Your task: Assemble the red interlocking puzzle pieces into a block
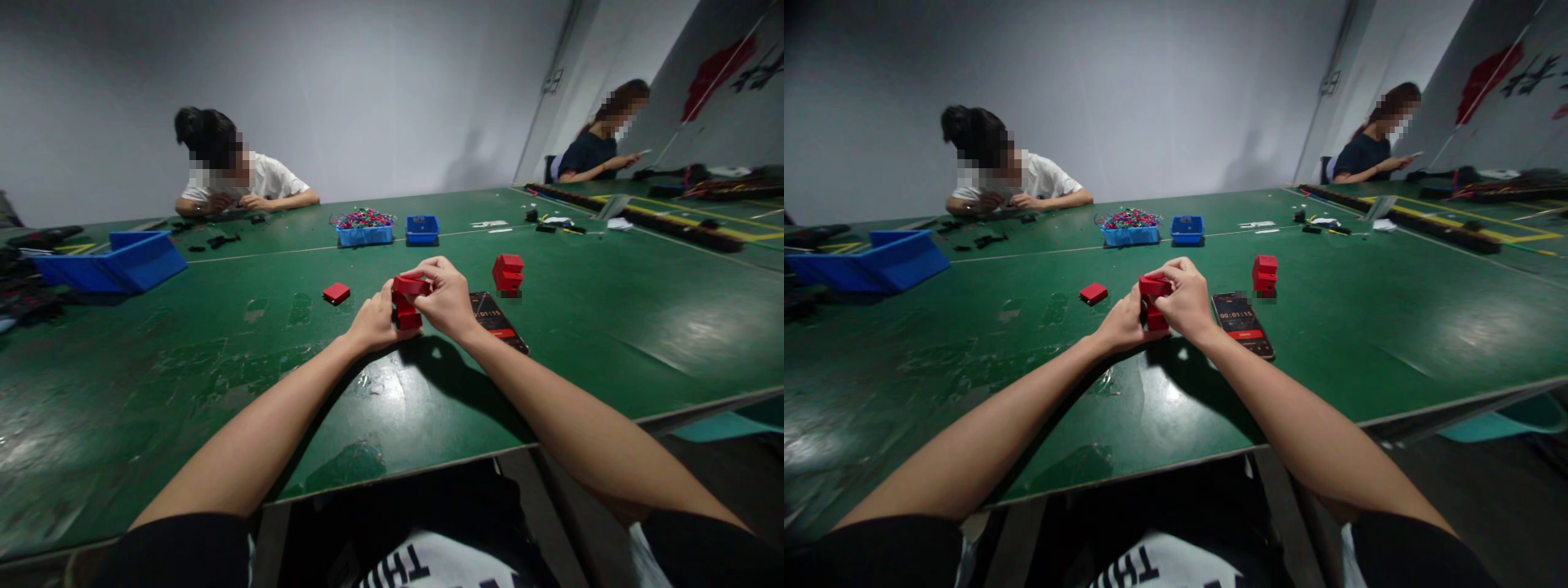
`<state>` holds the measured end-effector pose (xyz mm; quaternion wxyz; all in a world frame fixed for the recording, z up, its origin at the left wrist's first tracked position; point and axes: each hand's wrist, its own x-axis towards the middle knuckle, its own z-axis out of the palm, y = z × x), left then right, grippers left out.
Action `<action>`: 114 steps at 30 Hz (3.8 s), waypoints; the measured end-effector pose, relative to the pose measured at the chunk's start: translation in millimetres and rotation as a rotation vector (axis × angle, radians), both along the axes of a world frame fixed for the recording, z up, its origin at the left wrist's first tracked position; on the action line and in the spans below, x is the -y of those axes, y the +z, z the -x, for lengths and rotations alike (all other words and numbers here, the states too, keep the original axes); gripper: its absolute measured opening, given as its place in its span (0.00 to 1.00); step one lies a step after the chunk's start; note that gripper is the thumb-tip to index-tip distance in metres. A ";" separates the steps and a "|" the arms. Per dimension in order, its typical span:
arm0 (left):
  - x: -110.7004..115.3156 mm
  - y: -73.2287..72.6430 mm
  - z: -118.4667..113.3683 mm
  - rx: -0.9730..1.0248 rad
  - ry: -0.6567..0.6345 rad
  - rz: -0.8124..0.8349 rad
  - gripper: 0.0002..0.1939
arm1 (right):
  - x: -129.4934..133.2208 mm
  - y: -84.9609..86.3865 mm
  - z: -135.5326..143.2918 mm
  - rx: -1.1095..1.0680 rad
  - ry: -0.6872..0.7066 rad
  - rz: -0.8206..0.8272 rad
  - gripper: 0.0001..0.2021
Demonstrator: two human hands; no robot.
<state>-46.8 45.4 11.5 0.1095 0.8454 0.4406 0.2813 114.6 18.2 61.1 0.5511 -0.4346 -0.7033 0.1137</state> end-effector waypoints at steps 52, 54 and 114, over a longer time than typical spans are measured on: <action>1.6 -0.7 -1.8 0.001 -0.002 -0.012 0.54 | -4.5 19.0 -3.3 -1.037 0.422 0.761 0.07; 1.5 -0.4 -1.3 0.005 -0.010 -0.016 0.54 | -4.7 23.8 -6.8 -1.125 0.456 0.855 0.04; 1.9 0.1 -5.7 0.098 0.097 0.075 0.48 | -17.2 -10.3 -17.3 -0.105 0.297 0.404 0.26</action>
